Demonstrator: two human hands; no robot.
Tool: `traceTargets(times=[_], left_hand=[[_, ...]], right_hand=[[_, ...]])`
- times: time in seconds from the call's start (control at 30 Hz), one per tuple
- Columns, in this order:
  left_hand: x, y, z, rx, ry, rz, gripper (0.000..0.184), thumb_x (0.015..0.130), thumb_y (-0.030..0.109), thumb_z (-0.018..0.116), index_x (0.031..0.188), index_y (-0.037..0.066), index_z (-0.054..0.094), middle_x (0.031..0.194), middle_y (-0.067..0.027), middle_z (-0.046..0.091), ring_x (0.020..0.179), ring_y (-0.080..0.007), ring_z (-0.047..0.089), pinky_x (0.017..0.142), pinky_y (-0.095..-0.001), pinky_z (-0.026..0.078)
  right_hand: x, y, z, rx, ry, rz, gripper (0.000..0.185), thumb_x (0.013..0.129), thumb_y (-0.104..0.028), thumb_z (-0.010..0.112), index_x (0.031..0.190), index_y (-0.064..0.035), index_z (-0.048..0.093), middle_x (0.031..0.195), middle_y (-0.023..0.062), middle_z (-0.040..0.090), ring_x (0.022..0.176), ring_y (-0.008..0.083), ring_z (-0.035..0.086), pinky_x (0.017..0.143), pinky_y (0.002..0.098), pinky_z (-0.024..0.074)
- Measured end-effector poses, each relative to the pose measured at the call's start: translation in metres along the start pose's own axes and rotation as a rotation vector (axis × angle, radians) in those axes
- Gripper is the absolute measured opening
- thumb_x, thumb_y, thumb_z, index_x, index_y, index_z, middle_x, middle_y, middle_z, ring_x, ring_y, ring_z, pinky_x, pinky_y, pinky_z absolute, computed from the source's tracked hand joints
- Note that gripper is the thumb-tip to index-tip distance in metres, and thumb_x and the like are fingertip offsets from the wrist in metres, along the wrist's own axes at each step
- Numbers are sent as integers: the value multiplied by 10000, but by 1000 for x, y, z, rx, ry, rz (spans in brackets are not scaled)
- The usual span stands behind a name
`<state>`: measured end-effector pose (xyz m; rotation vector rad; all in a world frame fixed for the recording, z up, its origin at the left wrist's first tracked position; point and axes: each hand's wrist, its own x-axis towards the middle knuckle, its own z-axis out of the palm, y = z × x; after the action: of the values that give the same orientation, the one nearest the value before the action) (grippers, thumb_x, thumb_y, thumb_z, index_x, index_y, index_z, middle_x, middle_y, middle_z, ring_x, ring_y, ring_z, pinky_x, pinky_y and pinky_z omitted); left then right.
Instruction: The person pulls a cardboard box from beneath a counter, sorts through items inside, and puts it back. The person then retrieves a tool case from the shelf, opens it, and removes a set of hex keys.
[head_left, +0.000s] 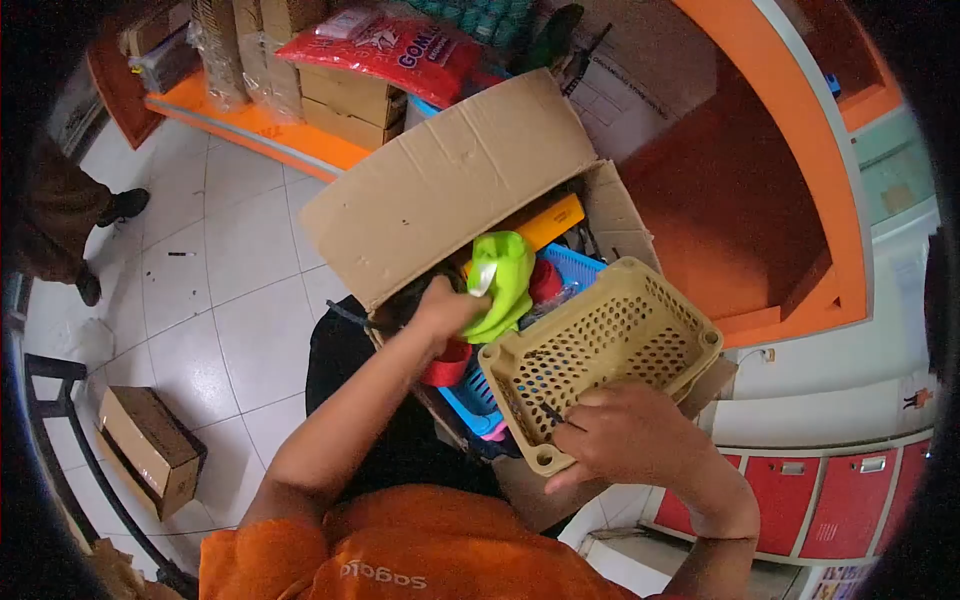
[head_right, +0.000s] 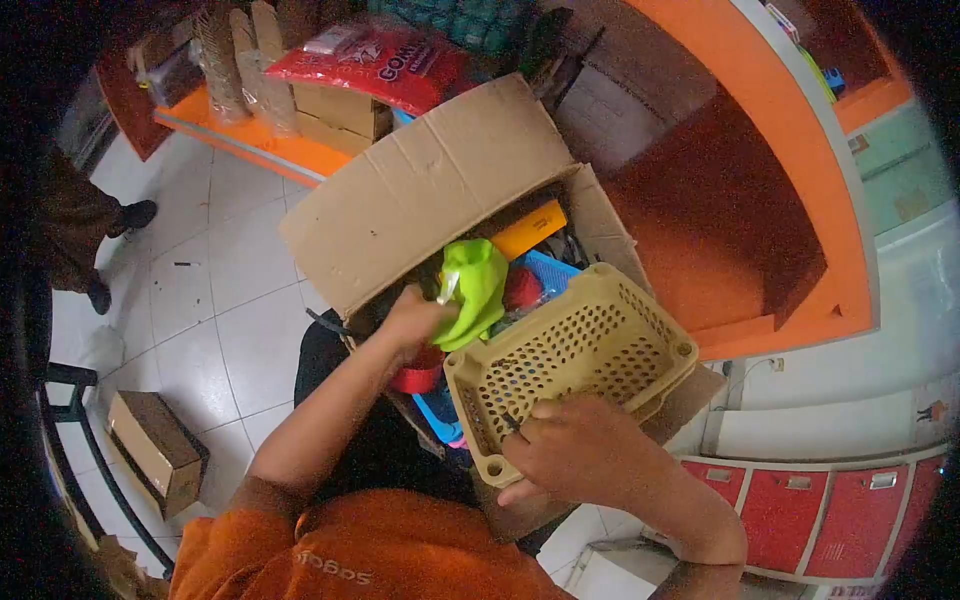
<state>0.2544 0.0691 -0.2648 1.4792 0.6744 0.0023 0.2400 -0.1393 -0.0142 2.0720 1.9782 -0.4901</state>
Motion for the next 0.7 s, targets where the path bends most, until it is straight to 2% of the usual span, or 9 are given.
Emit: traceTargets(times=[0.07,0.2,0.27,0.33,0.4,0.47,0.53,0.57,0.7], left_hand=[[25,-11,-5,-454,-269,-256,553,739,289,772,1097,-111,638,1059,-229,699,936,-307,703,828,-400,557],[21,-3,0,-351,-284,-129,518,790,330,715,1109,-78,682,976,-190,727,870,-280,715,763,-394,566],[6,9,4,354,-27,84,608,791,426,716,1158,-57,686,1135,-283,680,1014,-424,673,895,-458,540],[-14,1,17,580,192,533,598,762,438,730,1172,2,704,1216,-320,624,1134,-448,602,998,-482,484],[-35,22,12,180,-24,458,366,754,338,733,1021,93,780,1264,-315,603,1208,-424,569,1039,-450,460],[-34,29,10,143,-46,366,321,734,286,740,980,84,783,1321,-319,570,1168,-441,601,1019,-432,482],[-46,31,13,48,37,564,349,719,253,734,1003,54,765,1360,-346,523,1089,-461,637,983,-432,513],[-42,28,18,26,25,722,339,787,222,680,1064,40,750,1310,-291,584,1144,-439,618,1010,-442,495],[-61,35,29,146,-10,716,387,795,100,596,1159,8,689,1355,-330,519,1077,-490,616,970,-495,512]], right_hand=[[1,-1,0,6,-20,7,505,837,-602,601,761,-104,605,691,39,623,735,232,675,642,376,549],[1,-4,1,-34,-11,18,492,784,-607,647,763,-116,616,734,18,629,765,209,669,626,341,534],[4,-7,-1,-45,-7,24,482,777,-599,658,766,-119,613,737,15,627,763,206,668,627,343,533],[3,-7,-1,-47,26,29,481,767,-603,663,753,-126,611,741,9,629,759,202,665,625,347,532],[4,-6,-1,-45,32,28,481,774,-608,657,747,-130,611,728,9,624,752,206,665,631,358,532],[5,-8,-5,-53,13,38,484,797,-612,640,748,-132,612,696,17,614,742,217,666,644,376,533],[8,-11,-14,-65,3,43,481,766,-618,666,735,-140,628,691,15,614,725,215,661,642,379,526],[9,-10,-16,-65,-5,51,480,750,-622,679,729,-144,637,689,14,615,716,215,658,641,380,523],[1,-13,-15,-63,-28,66,492,616,-619,748,699,-154,609,713,-22,612,695,176,637,601,330,512]])
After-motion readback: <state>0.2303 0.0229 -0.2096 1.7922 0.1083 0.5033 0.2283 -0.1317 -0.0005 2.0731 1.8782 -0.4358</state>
